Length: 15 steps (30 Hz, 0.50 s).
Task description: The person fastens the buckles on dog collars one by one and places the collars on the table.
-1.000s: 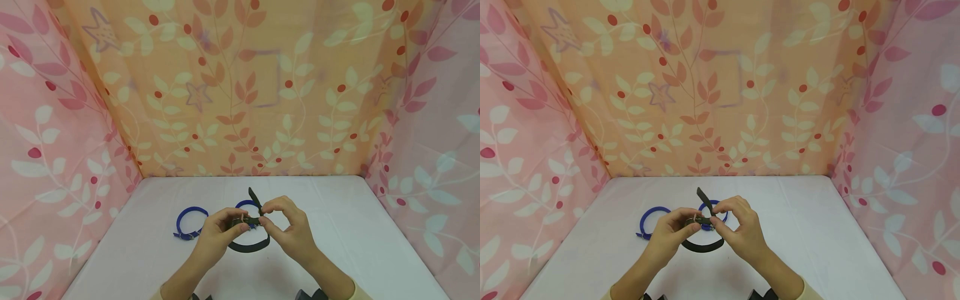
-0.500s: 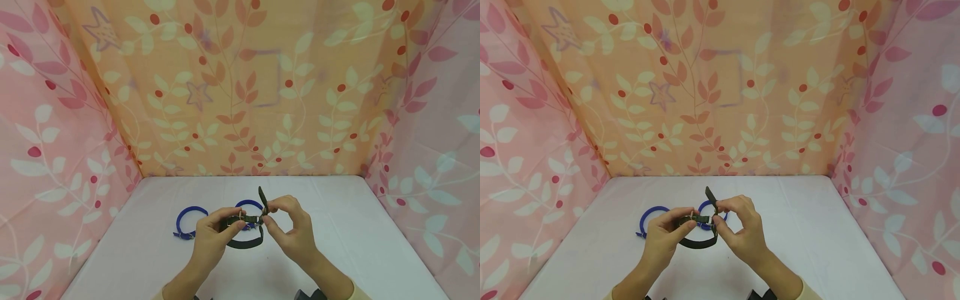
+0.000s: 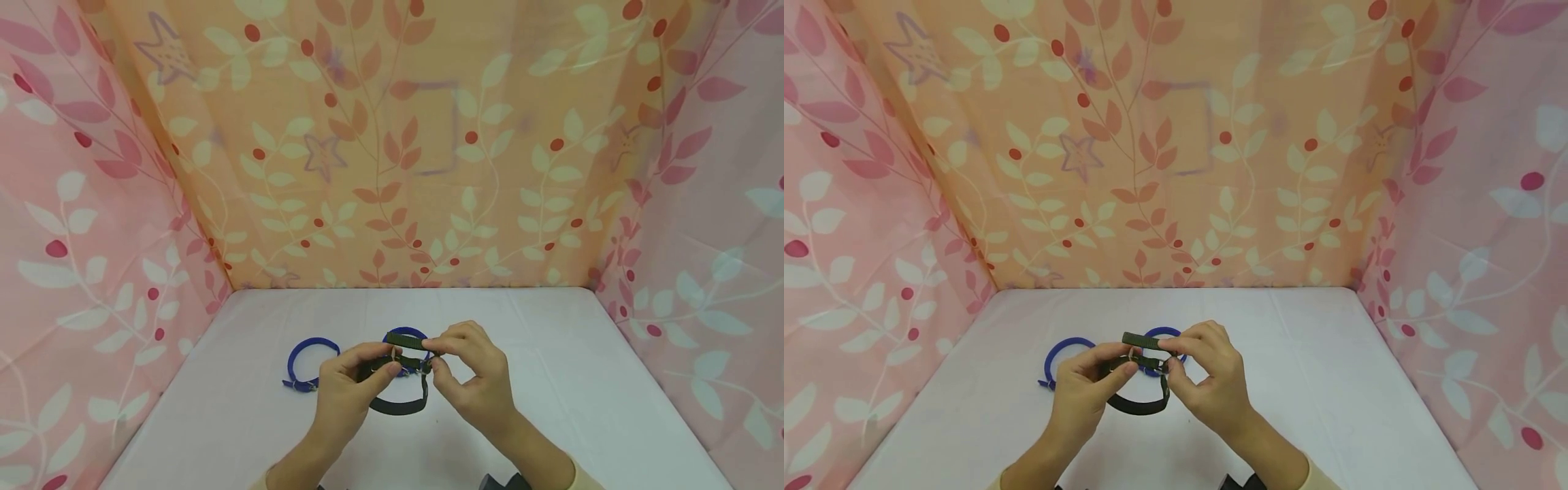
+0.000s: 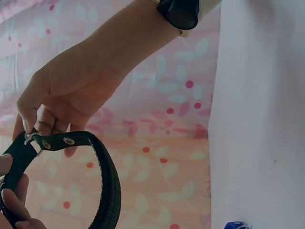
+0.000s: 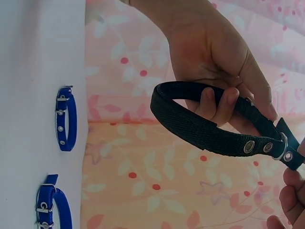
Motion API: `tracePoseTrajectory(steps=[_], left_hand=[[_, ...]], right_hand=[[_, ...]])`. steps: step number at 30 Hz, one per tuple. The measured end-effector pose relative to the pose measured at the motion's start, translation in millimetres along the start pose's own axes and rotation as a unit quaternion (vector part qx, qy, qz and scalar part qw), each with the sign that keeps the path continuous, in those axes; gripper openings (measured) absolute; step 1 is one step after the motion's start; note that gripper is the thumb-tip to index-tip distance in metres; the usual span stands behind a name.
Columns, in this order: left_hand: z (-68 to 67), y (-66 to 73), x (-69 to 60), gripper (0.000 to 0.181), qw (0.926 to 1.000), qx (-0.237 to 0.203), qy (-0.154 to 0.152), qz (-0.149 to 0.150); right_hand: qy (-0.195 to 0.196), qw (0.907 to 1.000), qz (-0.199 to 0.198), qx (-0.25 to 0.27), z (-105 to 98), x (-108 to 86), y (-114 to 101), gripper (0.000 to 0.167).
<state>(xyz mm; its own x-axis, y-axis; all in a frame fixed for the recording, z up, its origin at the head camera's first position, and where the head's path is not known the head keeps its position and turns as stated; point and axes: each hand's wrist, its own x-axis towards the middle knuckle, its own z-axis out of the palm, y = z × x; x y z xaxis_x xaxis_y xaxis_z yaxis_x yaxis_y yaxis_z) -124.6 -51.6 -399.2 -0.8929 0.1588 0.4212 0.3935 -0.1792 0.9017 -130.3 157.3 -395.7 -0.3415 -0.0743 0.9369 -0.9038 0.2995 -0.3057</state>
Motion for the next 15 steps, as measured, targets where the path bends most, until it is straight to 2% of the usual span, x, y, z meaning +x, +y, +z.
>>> tracePoseTrajectory(steps=[7,15], left_hand=[[2.9,-1.1,-2.1,0.027,0.9992,0.021,0.032,-0.003],[5.2,-0.2,-4.5,0.03,0.999,0.017,0.038,0.013]], right_hand=[[0.019,0.9997,0.01,-0.012,1.1,0.2,-0.4,0.033],[0.026,0.9991,0.0,-0.033,0.8,2.6,-0.7,0.029]])
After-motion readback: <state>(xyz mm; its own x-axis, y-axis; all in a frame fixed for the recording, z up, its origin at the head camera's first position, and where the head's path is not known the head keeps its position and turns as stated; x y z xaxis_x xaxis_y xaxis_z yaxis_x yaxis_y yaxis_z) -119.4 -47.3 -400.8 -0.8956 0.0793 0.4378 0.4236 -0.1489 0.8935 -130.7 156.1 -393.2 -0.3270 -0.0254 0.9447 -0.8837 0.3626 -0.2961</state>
